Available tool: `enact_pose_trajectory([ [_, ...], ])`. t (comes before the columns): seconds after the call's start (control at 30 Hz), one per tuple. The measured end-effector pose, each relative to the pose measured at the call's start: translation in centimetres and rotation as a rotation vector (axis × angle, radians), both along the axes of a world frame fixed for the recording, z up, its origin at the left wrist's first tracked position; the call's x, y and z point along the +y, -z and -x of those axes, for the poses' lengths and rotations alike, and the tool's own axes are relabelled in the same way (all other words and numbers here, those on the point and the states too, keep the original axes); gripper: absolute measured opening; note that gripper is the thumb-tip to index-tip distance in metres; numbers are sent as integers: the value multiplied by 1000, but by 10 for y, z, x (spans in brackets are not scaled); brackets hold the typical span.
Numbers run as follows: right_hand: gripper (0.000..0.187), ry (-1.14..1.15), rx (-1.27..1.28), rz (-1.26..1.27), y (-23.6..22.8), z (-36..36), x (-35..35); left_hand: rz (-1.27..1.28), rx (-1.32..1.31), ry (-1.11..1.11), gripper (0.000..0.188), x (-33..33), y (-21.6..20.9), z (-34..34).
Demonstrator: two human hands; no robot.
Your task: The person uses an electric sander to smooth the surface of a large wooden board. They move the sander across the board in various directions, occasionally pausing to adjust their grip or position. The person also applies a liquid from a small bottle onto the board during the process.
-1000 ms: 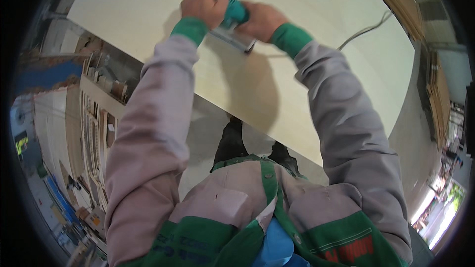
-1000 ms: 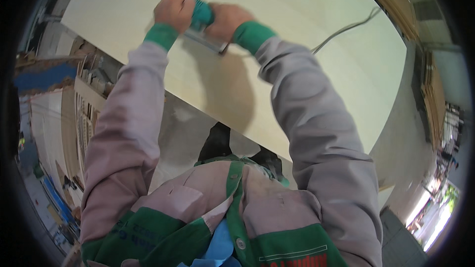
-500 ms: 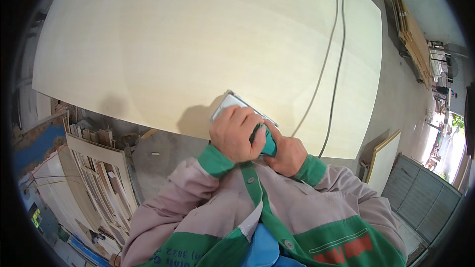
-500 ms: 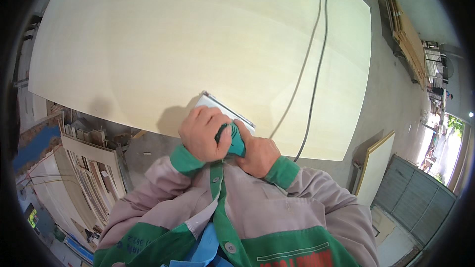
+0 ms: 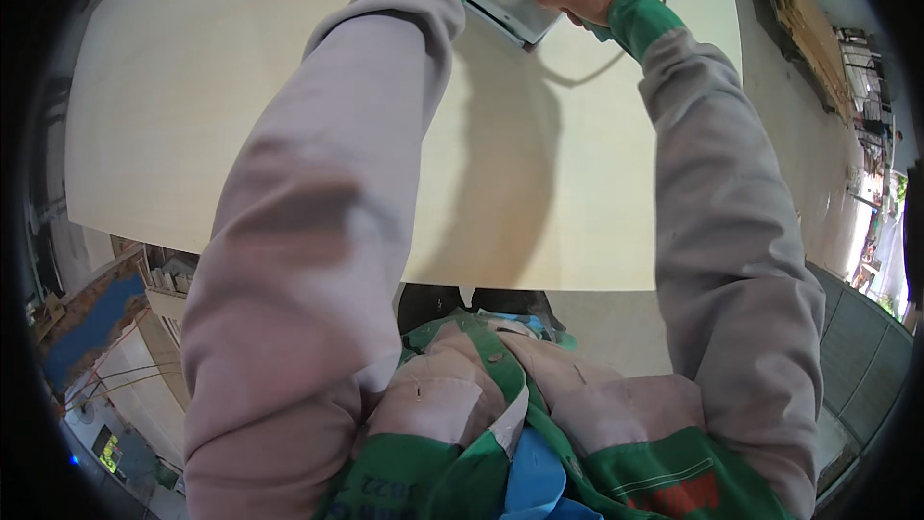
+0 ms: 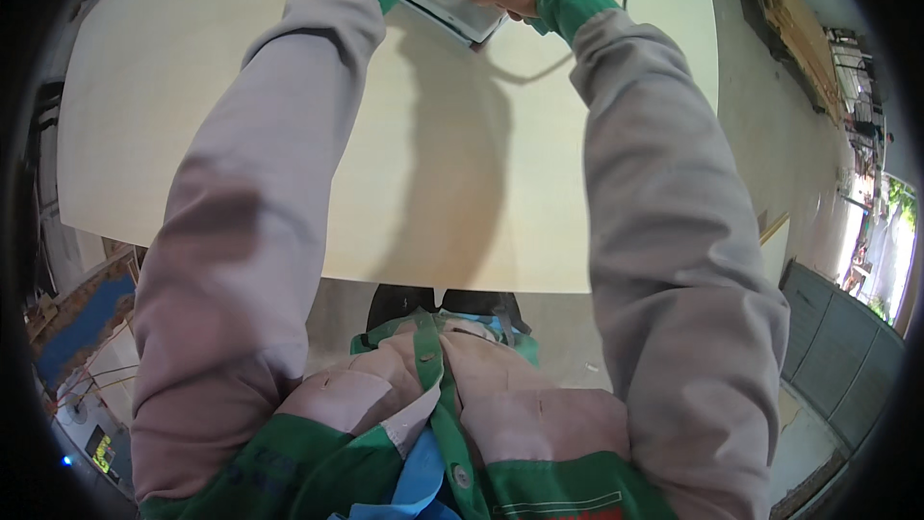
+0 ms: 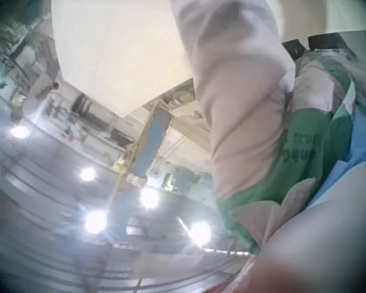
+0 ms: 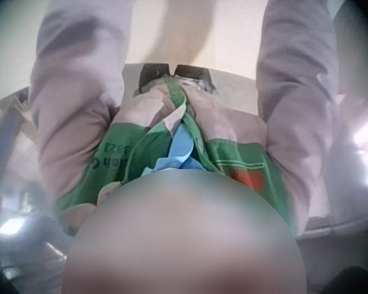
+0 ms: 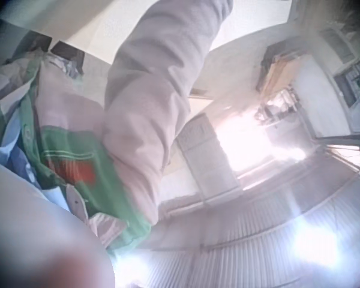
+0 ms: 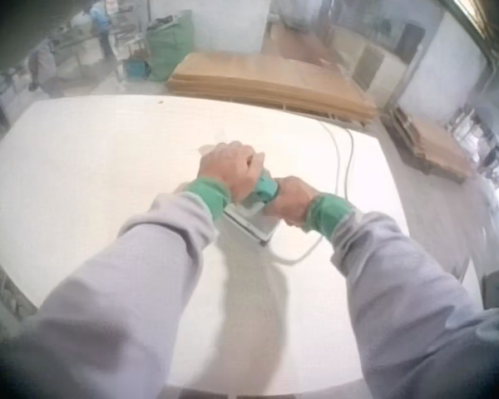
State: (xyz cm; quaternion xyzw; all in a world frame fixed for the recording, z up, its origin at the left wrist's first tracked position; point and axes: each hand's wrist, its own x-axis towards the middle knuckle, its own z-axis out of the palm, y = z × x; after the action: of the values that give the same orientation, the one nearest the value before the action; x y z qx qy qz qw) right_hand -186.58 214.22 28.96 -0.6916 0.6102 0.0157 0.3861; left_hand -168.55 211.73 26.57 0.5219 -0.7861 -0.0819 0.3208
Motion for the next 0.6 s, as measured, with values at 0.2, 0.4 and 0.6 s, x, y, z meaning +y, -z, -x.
enact_pose_trajectory([
  [0.2, 52, -146, -359, 138, 22, 23, 142, -39, 12, -8, 33, 141, 17, -3],
  [0.4, 98, -238, -33, -256, -17, -17, 294, -130, 132, -5, 11, 312, -16, -33],
  [0.6, 91, -68, -32, -141, -5, -3, 266, 53, 160, 122, 5, 245, 10, -17],
])
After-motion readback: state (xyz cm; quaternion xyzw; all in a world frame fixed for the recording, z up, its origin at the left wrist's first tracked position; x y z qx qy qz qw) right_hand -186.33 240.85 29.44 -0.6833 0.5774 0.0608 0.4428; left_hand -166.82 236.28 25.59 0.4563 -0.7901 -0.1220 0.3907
